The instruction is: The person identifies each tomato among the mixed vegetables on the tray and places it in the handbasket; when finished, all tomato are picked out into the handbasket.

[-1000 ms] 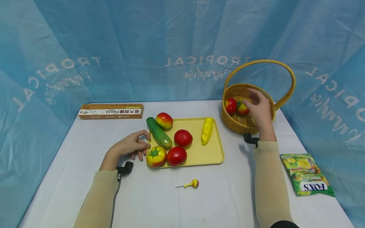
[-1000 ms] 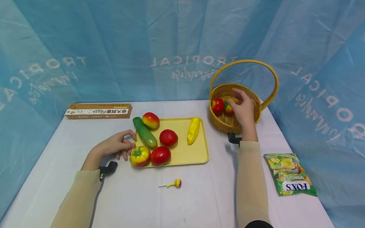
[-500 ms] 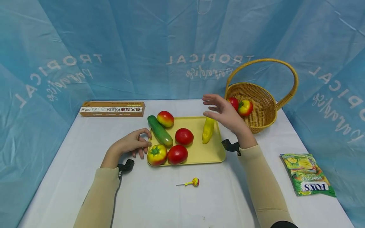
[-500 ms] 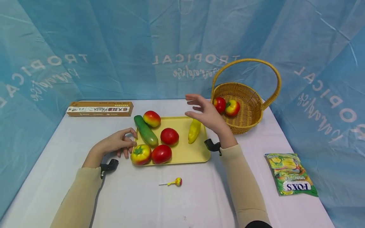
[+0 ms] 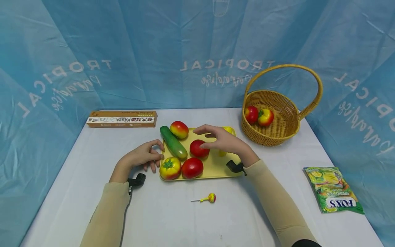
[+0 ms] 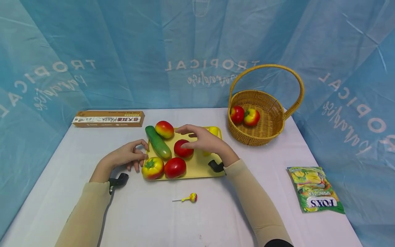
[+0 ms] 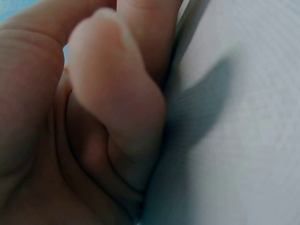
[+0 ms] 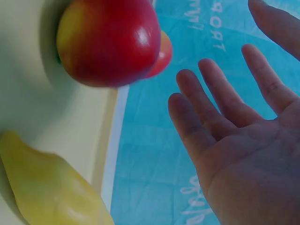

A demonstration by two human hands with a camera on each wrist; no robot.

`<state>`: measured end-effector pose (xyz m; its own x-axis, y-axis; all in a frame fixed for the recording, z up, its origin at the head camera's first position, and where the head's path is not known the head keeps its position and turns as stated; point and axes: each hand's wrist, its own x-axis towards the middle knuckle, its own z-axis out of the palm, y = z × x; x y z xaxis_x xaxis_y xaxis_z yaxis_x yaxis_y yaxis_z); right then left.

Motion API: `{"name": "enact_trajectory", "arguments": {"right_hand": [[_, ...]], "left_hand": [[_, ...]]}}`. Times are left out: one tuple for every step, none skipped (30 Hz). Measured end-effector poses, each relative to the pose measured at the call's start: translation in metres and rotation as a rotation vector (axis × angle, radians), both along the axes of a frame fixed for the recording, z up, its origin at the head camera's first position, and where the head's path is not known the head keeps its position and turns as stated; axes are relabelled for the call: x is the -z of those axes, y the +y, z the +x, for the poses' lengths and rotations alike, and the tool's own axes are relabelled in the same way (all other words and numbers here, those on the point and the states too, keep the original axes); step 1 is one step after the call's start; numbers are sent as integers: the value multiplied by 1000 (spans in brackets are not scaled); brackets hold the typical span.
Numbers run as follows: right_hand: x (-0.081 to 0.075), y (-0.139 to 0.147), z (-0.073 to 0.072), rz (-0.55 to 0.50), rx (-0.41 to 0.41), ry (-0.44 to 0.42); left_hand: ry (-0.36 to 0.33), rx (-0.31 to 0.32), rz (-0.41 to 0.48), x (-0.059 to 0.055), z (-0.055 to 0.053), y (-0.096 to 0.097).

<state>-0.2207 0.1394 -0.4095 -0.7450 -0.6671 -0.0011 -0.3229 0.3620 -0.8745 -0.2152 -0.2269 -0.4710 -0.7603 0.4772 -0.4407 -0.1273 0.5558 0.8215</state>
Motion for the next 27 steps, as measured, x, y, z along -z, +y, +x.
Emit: {"name": "enact_trajectory", "arguments": {"right_hand": [[1, -2, 1, 0, -7, -7], [2, -4, 2, 0, -12, -17], [3, -6, 2, 0, -19, -29], [4, -8, 3, -1, -27, -40], [4, -10, 3, 2, -33, -48], [5, -11, 4, 2, -41, -60], [6, -12, 4, 7, -45, -66], [6, -13, 4, 14, -46, -69], [7, -13, 4, 23, -47, -65], [7, -13, 4, 33, -44, -61], [8, -13, 4, 45, -38, -56], [10, -13, 3, 58, -32, -44], [11, -12, 2, 73, -25, -32], [12, -11, 2, 89, -17, -19], [13, -10, 1, 105, -9, -6], [13, -10, 0, 121, 0, 7], [14, -9, -1, 137, 9, 26], [15, -8, -1, 152, 17, 44], [16, -8, -2, 165, 26, 60], [17, -8, -3, 178, 34, 76], [17, -7, -3, 190, 43, 90], [18, -7, -4, 202, 51, 104], [20, -7, -5, 213, 59, 120], [21, -7, -6, 224, 68, 130], [22, -7, -7, 234, 76, 140], [23, -7, -8, 243, 86, 147], [24, -7, -9, 251, 96, 152]], "left_hand": [[0, 1, 1, 0, 0, 0], [0, 1, 1, 0, 0, 0], [-1, 0, 1, 1, 1, 0], [-2, -1, 0, 1, 1, 0], [-3, -3, 0, 1, 1, 0], [-4, -4, -1, 1, 1, 0], [-2, -1, -1, 1, 1, 0], [-4, -3, -2, 1, 1, 0], [-5, -5, -3, 1, 2, 0], [-5, -6, -2, 2, 2, 0], [-4, -6, -2, 2, 2, 0], [-2, -6, -1, 2, 2, 0], [-1, -5, -2, 2, 2, 1], [-2, -8, -3, 2, 3, 1], [0, -7, -3, 2, 2, 1], [4, -2, -4, 2, 2, 1], [6, -1, -5, 1, 2, 1], [6, -1, -7, 1, 2, 1], [6, -2, -8, 1, 2, 1], [5, -2, -8, 1, 2, 1], [7, 0, -7, 1, 2, 1], [6, -1, -7, 1, 1, 0], [6, -1, -7, 1, 1, 0], [5, -2, -8, 0, 1, 0], [7, 2, -7, 0, 1, 0], [8, 5, -6, 0, 2, 0], [10, 8, -5, 0, 1, 0]]}}
